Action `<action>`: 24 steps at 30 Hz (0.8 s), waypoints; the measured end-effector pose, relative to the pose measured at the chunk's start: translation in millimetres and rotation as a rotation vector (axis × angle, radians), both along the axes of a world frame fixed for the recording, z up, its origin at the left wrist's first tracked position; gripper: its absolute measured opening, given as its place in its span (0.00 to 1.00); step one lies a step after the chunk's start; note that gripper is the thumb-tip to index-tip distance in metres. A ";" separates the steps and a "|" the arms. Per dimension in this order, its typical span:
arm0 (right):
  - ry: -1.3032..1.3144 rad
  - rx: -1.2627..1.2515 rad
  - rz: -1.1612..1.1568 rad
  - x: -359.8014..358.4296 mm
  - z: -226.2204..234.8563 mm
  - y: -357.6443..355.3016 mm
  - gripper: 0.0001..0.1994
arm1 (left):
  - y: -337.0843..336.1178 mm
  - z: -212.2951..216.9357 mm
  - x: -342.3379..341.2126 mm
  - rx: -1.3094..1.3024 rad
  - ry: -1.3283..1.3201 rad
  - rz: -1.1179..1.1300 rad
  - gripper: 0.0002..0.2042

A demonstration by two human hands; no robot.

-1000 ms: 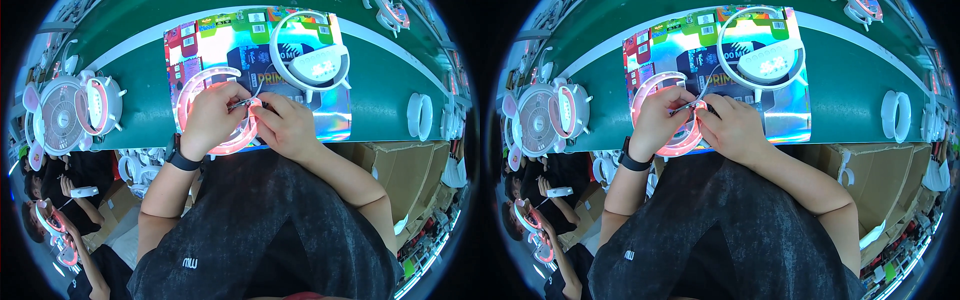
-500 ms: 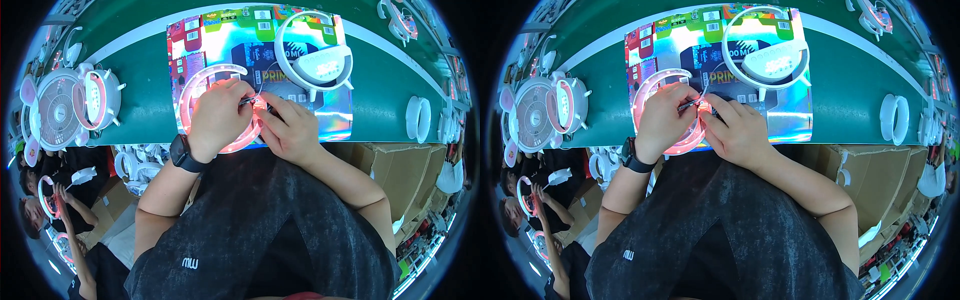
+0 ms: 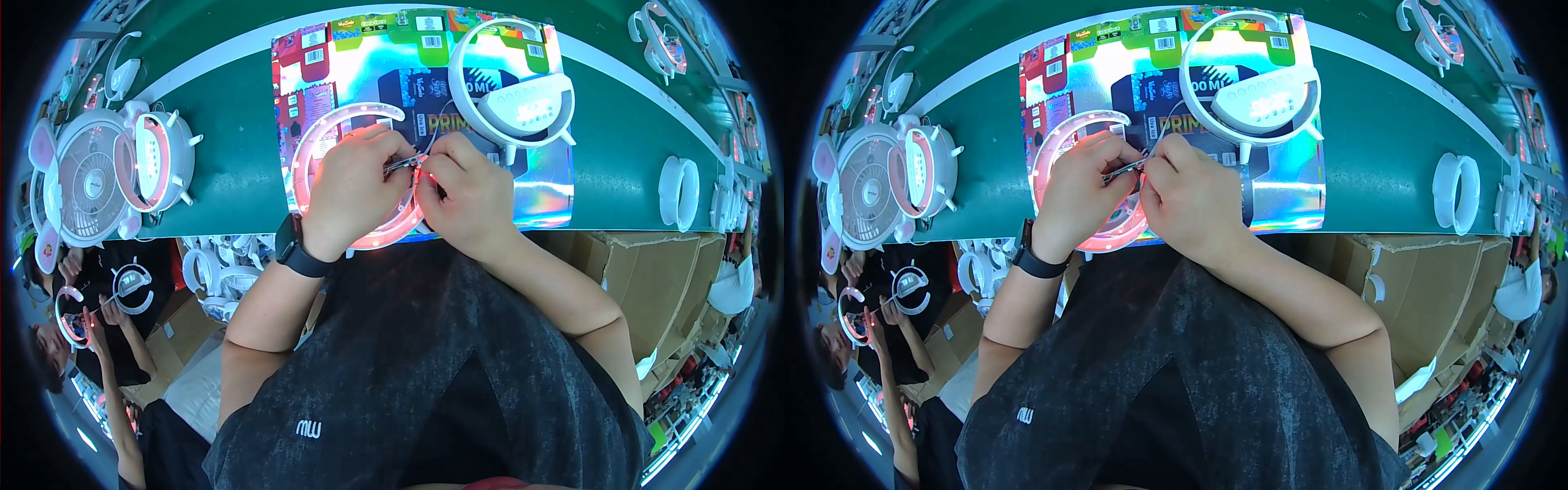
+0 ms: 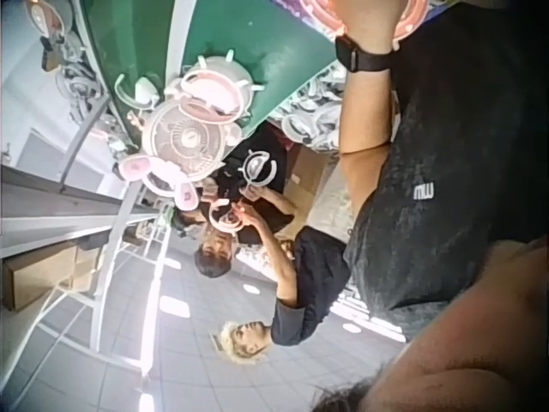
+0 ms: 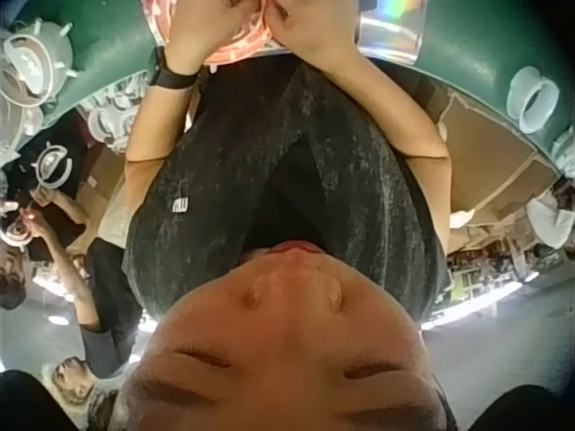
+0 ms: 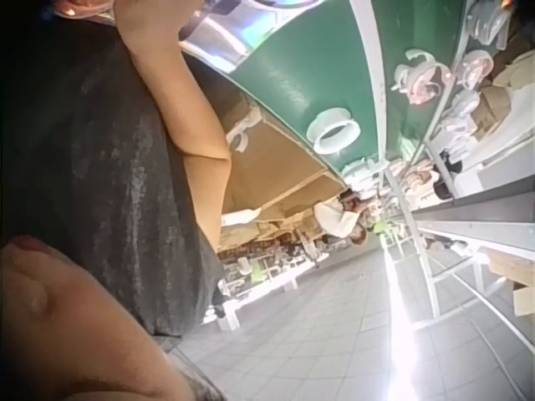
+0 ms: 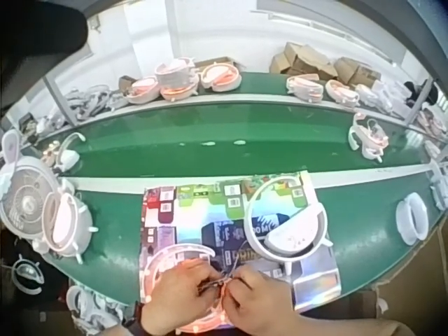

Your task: The person assembles small plastic fans with integrated LED rings by hand, combining fan housings, LED rings, circuit boards, wiring, and other plastic parts.

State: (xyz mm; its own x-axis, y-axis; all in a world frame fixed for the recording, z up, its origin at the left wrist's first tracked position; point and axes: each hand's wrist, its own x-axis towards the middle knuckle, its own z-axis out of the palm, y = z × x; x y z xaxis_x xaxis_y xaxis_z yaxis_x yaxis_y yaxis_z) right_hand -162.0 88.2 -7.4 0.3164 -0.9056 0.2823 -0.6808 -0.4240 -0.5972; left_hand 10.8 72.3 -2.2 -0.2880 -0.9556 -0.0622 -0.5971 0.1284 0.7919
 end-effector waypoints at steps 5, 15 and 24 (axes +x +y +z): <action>-0.010 -0.088 0.109 -9.0 -1.6 -0.9 0.05 | -1.1 1.3 -5.4 -0.037 -0.118 -0.009 0.05; 0.052 -0.073 0.254 -44.7 20.7 1.9 0.12 | -0.1 1.0 -0.6 -0.115 -0.123 -0.119 0.05; 0.813 0.094 -1.104 -372.2 32.3 31.4 0.23 | -26.2 16.6 -32.5 -0.036 -0.003 0.064 0.09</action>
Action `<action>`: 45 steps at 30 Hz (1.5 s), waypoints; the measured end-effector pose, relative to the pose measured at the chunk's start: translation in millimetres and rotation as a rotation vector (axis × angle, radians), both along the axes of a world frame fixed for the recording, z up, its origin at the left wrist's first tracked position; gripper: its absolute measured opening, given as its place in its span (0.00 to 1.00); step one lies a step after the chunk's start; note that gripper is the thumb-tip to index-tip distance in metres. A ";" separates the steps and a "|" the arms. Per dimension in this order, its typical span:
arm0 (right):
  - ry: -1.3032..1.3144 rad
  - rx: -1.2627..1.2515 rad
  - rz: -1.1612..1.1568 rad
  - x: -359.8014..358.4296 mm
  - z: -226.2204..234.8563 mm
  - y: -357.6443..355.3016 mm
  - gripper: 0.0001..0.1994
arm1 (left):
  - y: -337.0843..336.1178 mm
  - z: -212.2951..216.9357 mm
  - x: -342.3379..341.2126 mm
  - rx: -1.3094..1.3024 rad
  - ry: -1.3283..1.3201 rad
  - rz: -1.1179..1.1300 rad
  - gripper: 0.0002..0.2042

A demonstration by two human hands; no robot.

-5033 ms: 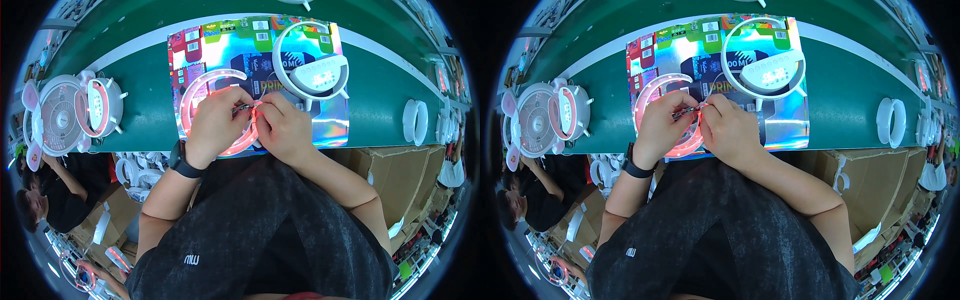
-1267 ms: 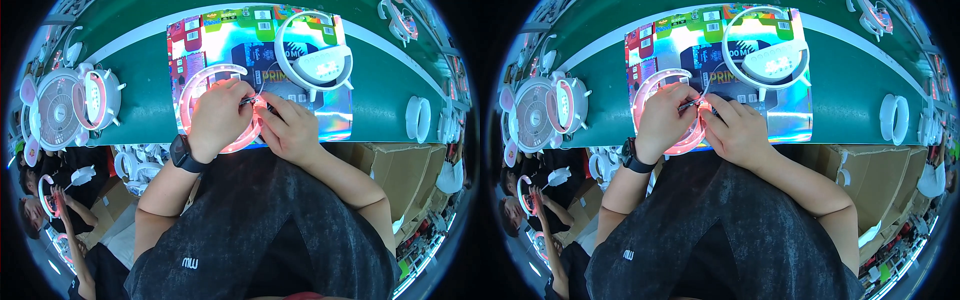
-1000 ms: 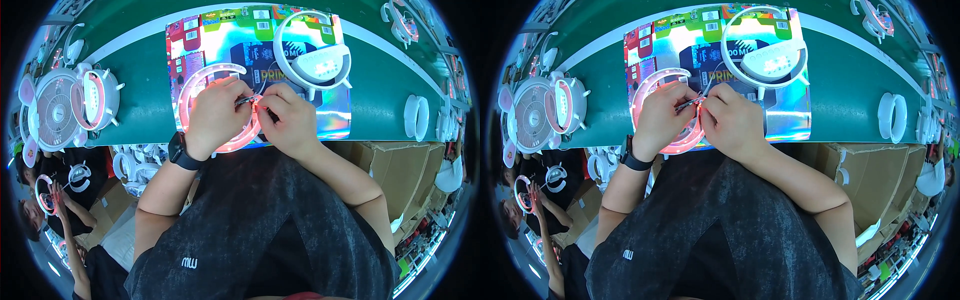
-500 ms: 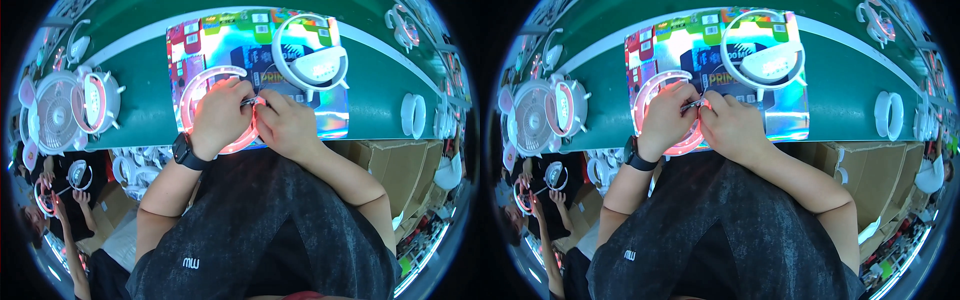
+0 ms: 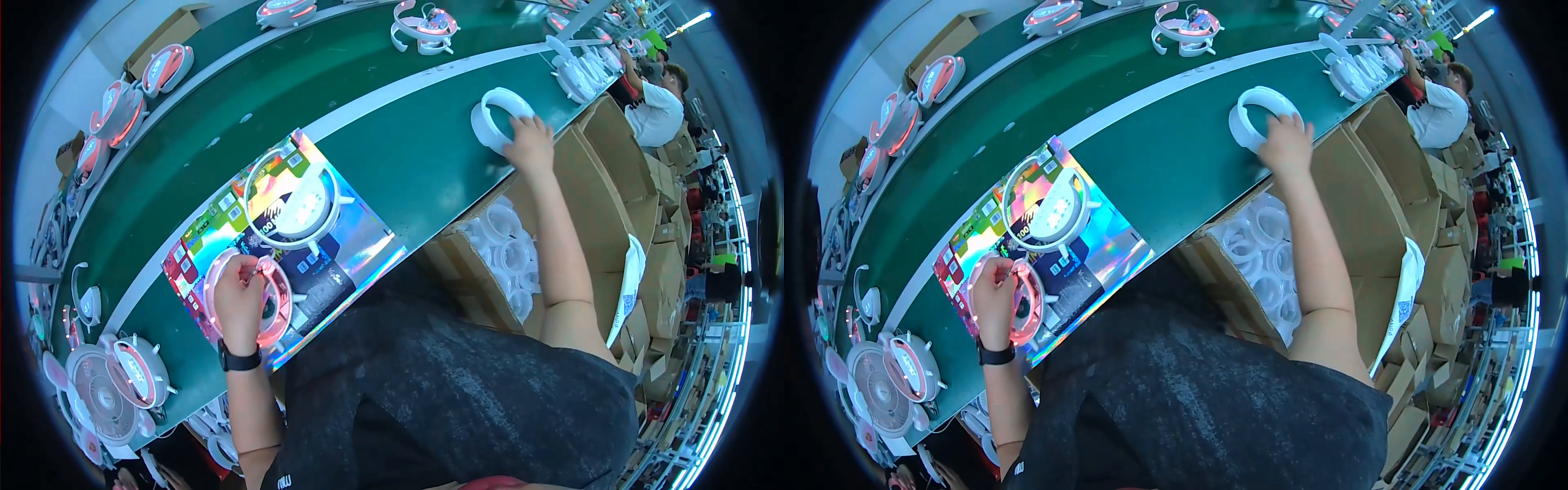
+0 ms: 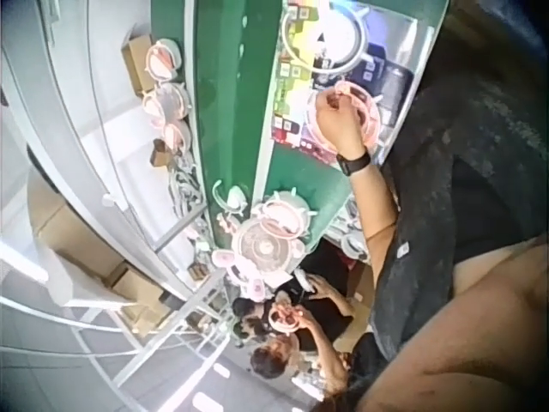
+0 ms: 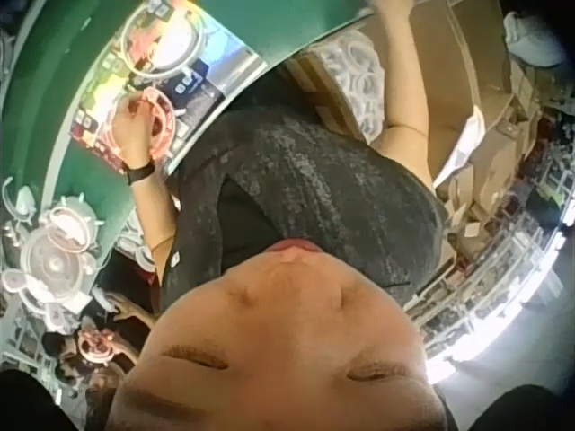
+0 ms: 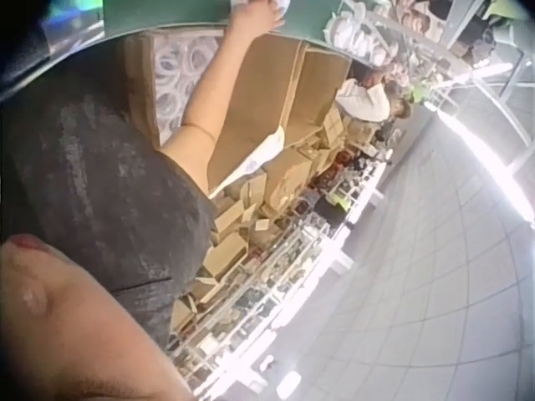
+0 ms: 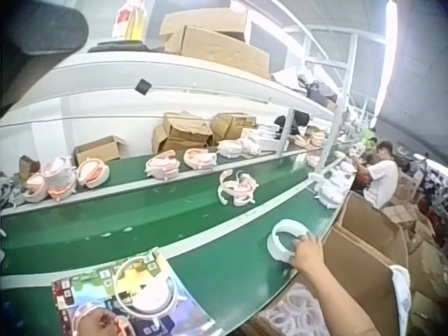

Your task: The person assembles small plastic fans with integrated LED rings by hand, combining fan housings, LED rings, circuit boards, wiring, and other plastic parts.

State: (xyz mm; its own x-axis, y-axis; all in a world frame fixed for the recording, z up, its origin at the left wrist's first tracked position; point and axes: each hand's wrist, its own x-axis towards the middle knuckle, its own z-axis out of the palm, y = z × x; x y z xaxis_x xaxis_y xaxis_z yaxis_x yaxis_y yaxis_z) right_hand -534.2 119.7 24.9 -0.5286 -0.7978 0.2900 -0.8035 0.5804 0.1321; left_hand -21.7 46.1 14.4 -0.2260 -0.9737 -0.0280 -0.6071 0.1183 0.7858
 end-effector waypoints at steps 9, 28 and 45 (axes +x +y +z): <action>-1.369 -0.796 0.313 32.9 32.1 27.8 0.09 | -12.4 40.5 -56.0 -0.416 0.220 -0.074 0.18; -1.709 -0.487 0.500 105.2 69.7 69.7 0.24 | -7.3 94.2 -200.7 0.269 0.617 -0.751 0.20; -1.632 -0.345 0.594 135.0 80.9 45.7 0.32 | -12.7 72.6 -146.4 0.052 0.908 -0.354 0.29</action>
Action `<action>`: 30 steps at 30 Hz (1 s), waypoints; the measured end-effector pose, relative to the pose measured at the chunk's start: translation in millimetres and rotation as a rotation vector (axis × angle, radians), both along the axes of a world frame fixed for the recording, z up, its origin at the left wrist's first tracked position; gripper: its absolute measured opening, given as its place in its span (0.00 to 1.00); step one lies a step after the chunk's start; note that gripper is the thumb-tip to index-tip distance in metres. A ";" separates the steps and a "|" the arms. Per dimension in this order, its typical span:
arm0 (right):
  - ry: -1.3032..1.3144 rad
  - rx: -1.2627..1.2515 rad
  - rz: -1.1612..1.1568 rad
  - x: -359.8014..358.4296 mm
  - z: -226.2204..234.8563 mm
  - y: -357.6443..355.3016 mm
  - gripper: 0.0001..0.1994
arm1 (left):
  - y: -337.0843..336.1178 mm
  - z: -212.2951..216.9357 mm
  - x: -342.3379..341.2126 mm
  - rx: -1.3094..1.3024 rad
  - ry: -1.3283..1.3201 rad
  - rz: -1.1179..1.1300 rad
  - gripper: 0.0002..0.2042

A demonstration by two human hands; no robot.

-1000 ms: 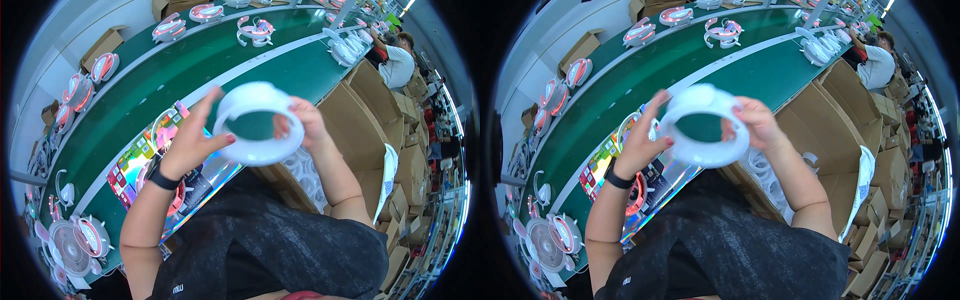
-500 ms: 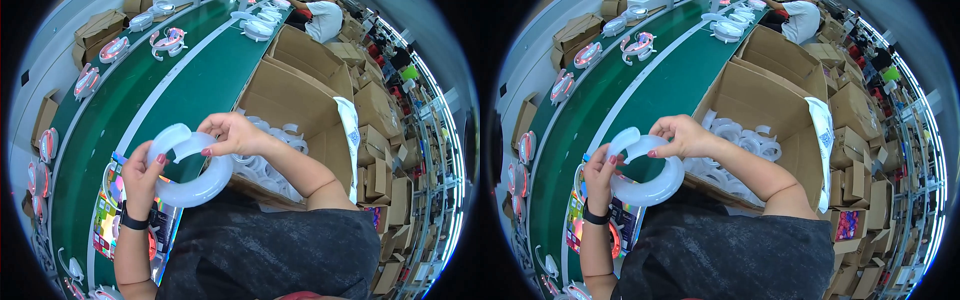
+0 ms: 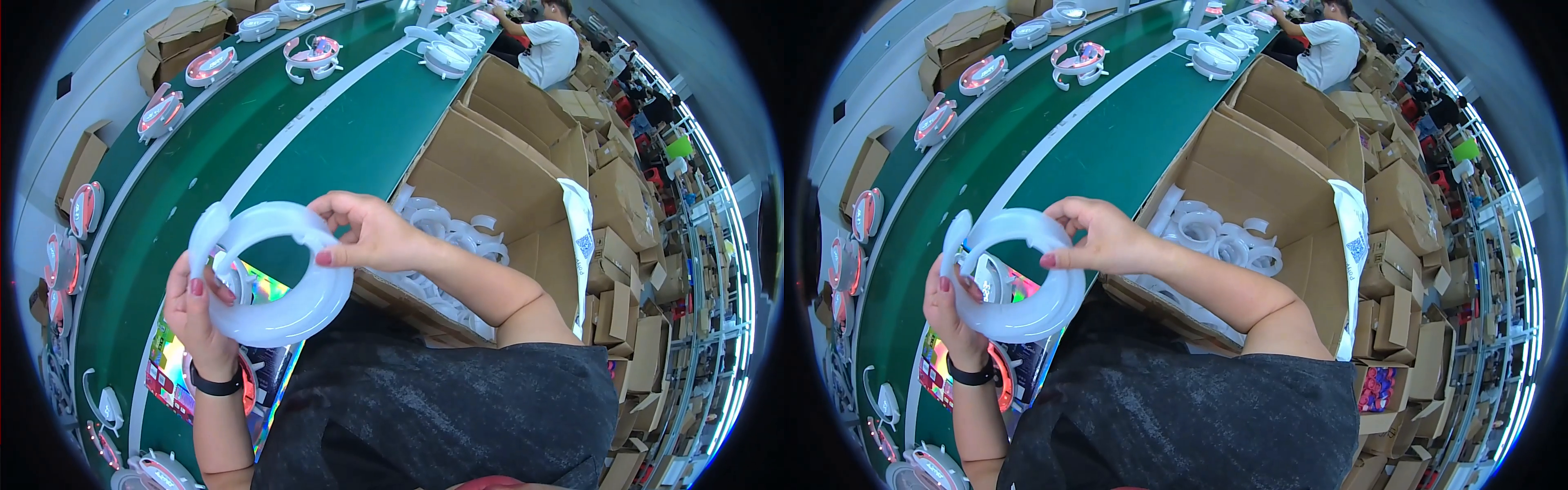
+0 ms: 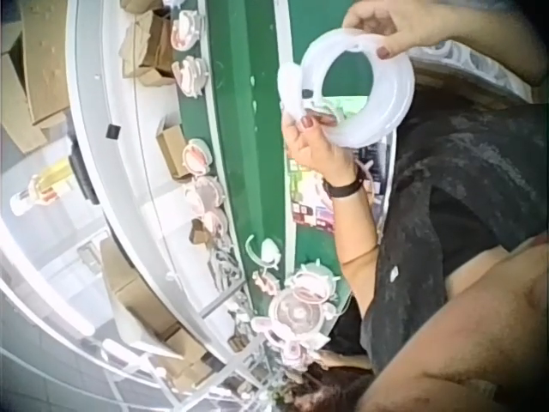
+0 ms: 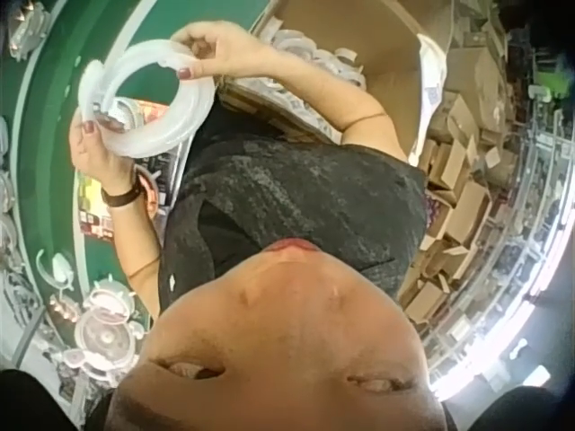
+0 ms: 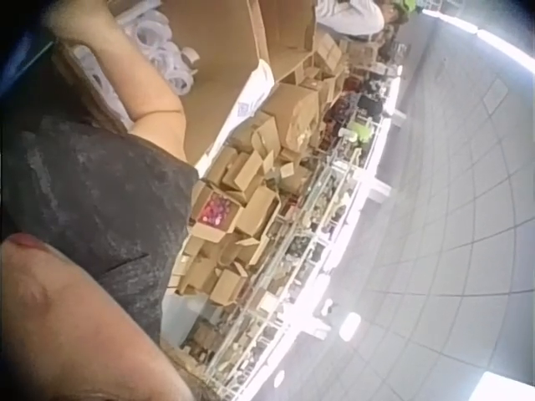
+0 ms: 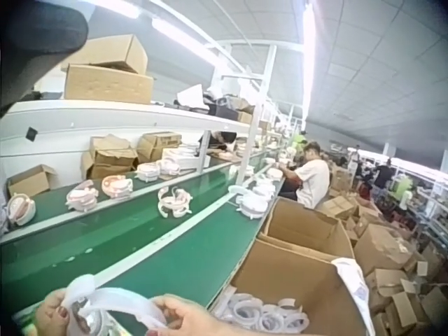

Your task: The person assembles small plastic fans with integrated LED rings by hand, combining fan housings, LED rings, circuit boards, wiring, and other plastic parts.

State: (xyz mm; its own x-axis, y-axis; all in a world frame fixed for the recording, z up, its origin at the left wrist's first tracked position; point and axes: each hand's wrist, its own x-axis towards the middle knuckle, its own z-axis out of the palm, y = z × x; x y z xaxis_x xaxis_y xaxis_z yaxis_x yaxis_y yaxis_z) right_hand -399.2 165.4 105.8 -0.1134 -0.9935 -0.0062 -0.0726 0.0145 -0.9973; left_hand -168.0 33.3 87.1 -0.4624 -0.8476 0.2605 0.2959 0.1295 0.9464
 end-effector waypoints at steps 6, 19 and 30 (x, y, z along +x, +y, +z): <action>0.393 -0.452 -0.046 12.2 23.9 -7.3 0.27 | 2.5 14.4 31.3 -0.177 0.113 -0.007 0.29; 0.733 0.267 -0.639 -208.9 -132.8 -76.5 0.19 | -3.3 -11.8 122.6 0.573 0.438 0.238 0.21; 0.918 -0.986 0.181 87.6 -8.4 -115.9 0.34 | 18.5 -28.0 143.5 0.830 0.590 0.315 0.28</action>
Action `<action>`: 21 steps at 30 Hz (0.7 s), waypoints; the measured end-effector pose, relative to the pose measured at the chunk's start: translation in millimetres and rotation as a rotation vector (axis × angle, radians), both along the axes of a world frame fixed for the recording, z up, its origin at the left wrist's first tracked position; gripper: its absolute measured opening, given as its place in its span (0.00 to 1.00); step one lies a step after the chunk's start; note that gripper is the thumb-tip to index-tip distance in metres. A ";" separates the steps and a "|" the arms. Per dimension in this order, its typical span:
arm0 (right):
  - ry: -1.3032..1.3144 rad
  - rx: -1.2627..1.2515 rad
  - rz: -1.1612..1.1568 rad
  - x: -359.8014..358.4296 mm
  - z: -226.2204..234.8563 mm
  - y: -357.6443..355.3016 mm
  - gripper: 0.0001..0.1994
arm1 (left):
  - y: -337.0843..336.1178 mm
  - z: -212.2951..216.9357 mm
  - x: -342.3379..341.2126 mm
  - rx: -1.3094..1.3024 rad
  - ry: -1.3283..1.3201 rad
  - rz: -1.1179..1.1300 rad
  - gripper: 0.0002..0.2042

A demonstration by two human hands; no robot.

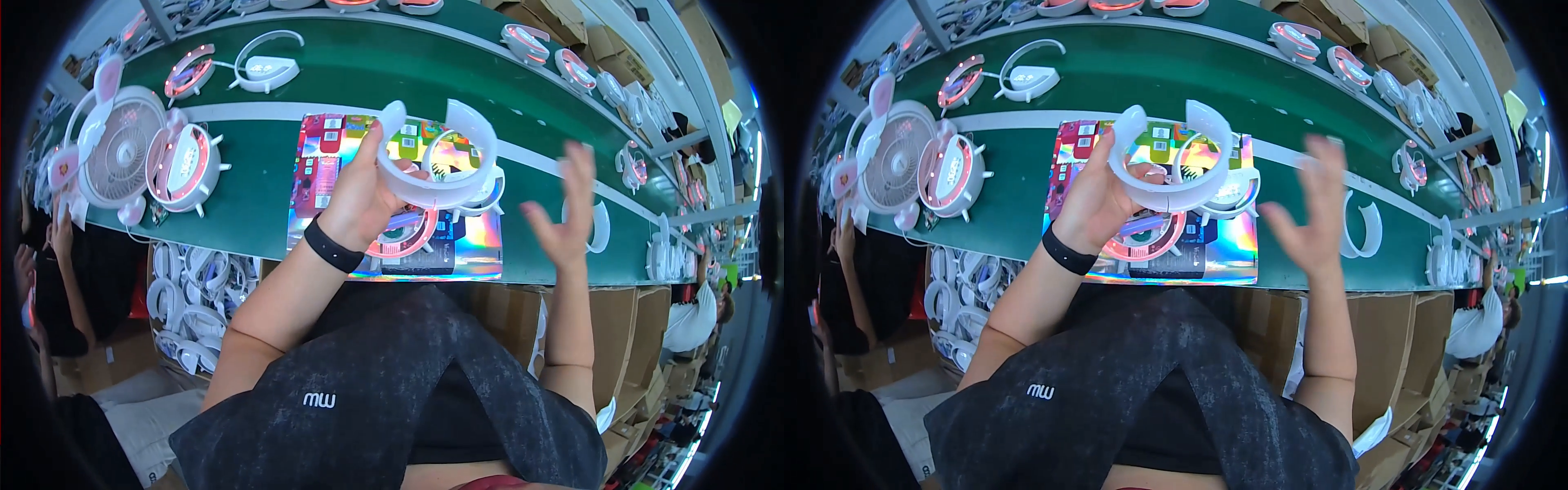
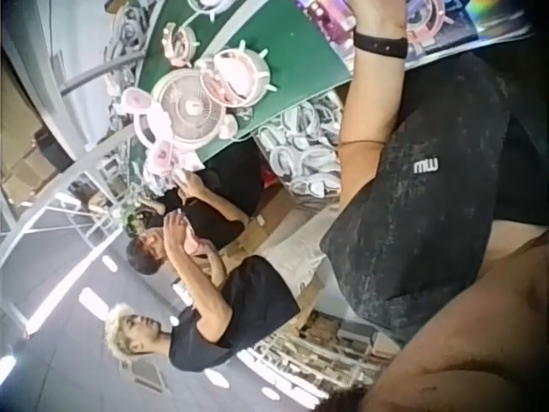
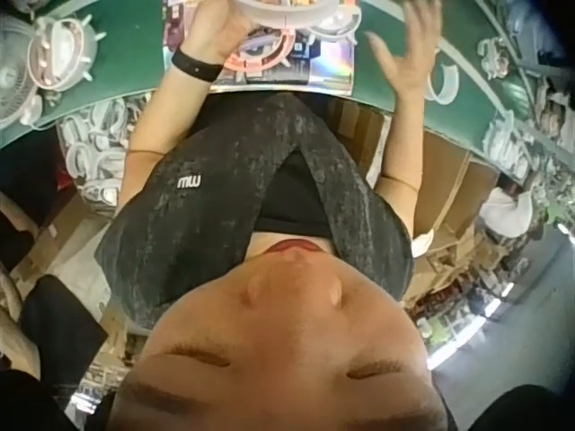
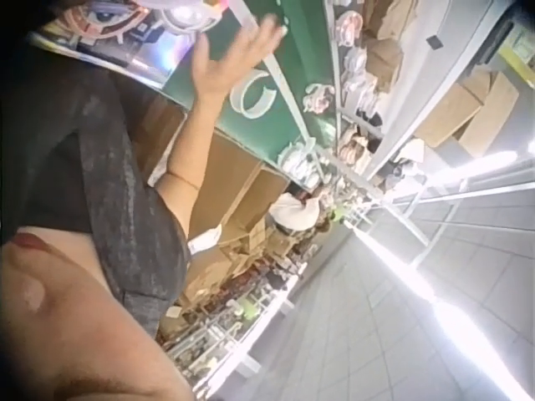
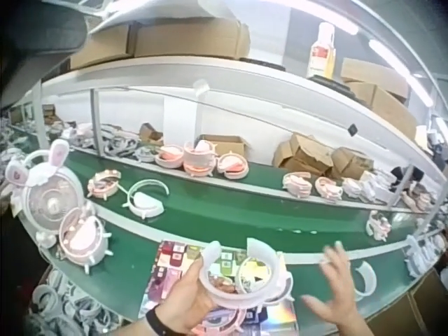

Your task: The person assembles small plastic fans with integrated LED rings by hand, combining fan housings, LED rings, circuit boards, wiring, and other plastic parts.

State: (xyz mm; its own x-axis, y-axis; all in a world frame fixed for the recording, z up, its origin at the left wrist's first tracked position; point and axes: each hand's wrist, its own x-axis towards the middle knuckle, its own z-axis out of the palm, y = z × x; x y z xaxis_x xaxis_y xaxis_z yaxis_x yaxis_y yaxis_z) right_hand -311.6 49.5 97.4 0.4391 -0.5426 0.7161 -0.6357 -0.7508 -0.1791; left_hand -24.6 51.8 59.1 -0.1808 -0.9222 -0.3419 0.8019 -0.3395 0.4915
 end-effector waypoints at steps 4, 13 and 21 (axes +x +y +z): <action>0.307 0.255 0.179 58.1 18.3 -11.8 0.20 | 5.4 -0.6 14.7 -0.075 0.035 -0.103 0.29; 0.057 0.372 0.148 105.3 -3.0 8.8 0.11 | 49.0 -43.4 103.8 -0.740 -1.727 -0.213 0.57; 0.330 0.382 0.210 156.0 -54.6 49.7 0.19 | 63.1 -85.9 72.1 -0.735 -1.920 -0.158 0.57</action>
